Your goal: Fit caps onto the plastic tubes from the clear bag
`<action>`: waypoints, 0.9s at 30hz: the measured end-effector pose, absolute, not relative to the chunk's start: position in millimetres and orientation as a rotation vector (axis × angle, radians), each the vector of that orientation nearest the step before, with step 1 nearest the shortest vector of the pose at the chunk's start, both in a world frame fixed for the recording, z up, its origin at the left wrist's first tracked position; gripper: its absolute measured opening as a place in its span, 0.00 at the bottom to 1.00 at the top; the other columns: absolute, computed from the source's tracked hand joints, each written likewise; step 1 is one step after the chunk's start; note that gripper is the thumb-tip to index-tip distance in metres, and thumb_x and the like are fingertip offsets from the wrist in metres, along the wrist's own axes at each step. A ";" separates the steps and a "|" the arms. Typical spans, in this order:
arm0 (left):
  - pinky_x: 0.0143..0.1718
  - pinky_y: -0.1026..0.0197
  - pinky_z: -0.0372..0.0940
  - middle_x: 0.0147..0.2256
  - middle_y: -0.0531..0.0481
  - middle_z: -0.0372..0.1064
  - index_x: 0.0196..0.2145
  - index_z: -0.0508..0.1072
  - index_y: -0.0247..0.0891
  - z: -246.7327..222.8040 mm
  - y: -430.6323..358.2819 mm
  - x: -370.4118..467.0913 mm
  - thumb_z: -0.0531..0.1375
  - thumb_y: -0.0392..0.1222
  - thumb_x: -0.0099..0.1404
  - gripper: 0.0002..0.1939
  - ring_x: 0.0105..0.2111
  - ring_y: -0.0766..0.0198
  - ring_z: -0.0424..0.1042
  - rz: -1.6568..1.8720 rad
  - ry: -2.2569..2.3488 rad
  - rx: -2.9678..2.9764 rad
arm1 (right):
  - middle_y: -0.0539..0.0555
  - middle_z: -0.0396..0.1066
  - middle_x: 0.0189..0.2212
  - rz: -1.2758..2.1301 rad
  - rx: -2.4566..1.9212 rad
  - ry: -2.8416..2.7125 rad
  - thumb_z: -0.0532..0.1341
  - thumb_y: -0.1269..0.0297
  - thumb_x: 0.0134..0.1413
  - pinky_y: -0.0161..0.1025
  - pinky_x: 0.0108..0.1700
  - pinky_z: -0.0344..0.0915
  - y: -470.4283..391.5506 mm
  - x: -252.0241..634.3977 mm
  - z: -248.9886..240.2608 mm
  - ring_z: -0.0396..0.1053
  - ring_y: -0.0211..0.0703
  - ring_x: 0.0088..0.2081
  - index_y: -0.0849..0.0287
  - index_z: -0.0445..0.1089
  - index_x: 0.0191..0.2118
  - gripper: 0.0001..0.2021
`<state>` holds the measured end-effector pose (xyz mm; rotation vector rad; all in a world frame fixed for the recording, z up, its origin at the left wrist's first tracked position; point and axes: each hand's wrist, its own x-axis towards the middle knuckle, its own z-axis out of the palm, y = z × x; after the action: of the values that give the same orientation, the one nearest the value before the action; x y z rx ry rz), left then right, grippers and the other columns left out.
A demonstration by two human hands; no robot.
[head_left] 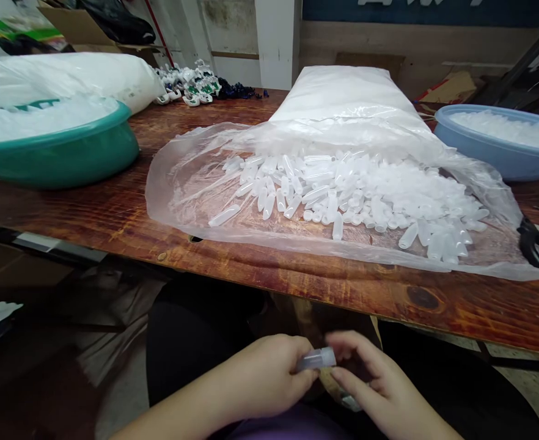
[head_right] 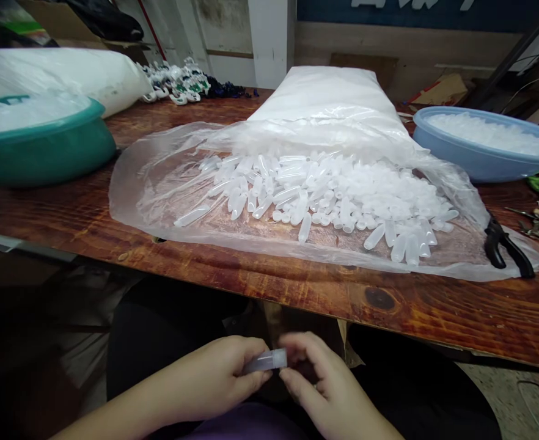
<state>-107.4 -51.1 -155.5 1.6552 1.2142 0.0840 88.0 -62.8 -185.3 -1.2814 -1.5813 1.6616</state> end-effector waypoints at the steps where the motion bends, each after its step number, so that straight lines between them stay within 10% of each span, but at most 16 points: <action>1: 0.19 0.69 0.49 0.21 0.55 0.62 0.25 0.69 0.38 -156.1 -51.0 -106.6 0.52 0.42 0.58 0.09 0.21 0.68 0.59 0.083 1.207 1.661 | 0.53 0.69 0.32 1.671 -1.297 -1.639 0.56 0.49 0.55 0.37 0.36 0.66 -62.5 88.7 -184.3 0.68 0.40 0.33 0.56 0.68 0.39 0.16; 3: 0.18 0.68 0.48 0.19 0.56 0.60 0.22 0.67 0.38 -157.0 -50.6 -103.8 0.52 0.39 0.56 0.08 0.19 0.69 0.58 0.084 1.220 1.681 | 0.50 0.64 0.22 1.678 -1.364 -1.658 0.49 0.49 0.59 0.34 0.29 0.64 -61.8 89.1 -182.7 0.65 0.37 0.25 0.59 0.67 0.27 0.20; 8: 0.18 0.67 0.45 0.17 0.56 0.57 0.18 0.63 0.38 -159.5 -48.8 -96.9 0.52 0.38 0.51 0.07 0.18 0.69 0.55 0.077 1.328 1.689 | 0.53 0.67 0.33 1.313 -1.254 -1.982 0.53 0.58 0.57 0.36 0.35 0.64 -61.8 85.6 -179.9 0.66 0.40 0.33 0.56 0.65 0.41 0.10; 13: 0.17 0.67 0.44 0.15 0.57 0.53 0.16 0.57 0.38 -163.4 -50.4 -93.4 0.51 0.37 0.48 0.07 0.16 0.70 0.52 0.074 1.274 1.686 | 0.48 0.59 0.19 1.144 -1.331 -2.149 0.40 0.59 0.64 0.32 0.24 0.59 -64.0 76.6 -184.3 0.60 0.36 0.22 0.57 0.55 0.21 0.21; 19: 0.15 0.68 0.44 0.15 0.58 0.50 0.15 0.56 0.38 -168.6 -45.4 -89.7 0.52 0.40 0.48 0.09 0.17 0.71 0.50 0.082 1.243 1.548 | 0.54 0.65 0.28 0.604 -1.042 -2.281 0.48 0.56 0.61 0.38 0.31 0.63 -57.6 80.4 -189.0 0.64 0.42 0.30 0.59 0.64 0.29 0.16; 27: 0.20 0.65 0.51 0.20 0.51 0.64 0.23 0.69 0.37 -177.6 -33.1 -80.3 0.51 0.41 0.53 0.09 0.20 0.65 0.61 0.016 1.303 1.881 | 0.50 0.60 0.17 1.233 -1.519 -1.900 0.41 0.48 0.61 0.35 0.24 0.61 -52.0 74.1 -202.2 0.62 0.39 0.21 0.58 0.58 0.20 0.26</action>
<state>-80.3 -33.1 -177.6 1.8807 1.3030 0.0162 74.1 -52.0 -202.2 -1.5188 -1.9003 1.2325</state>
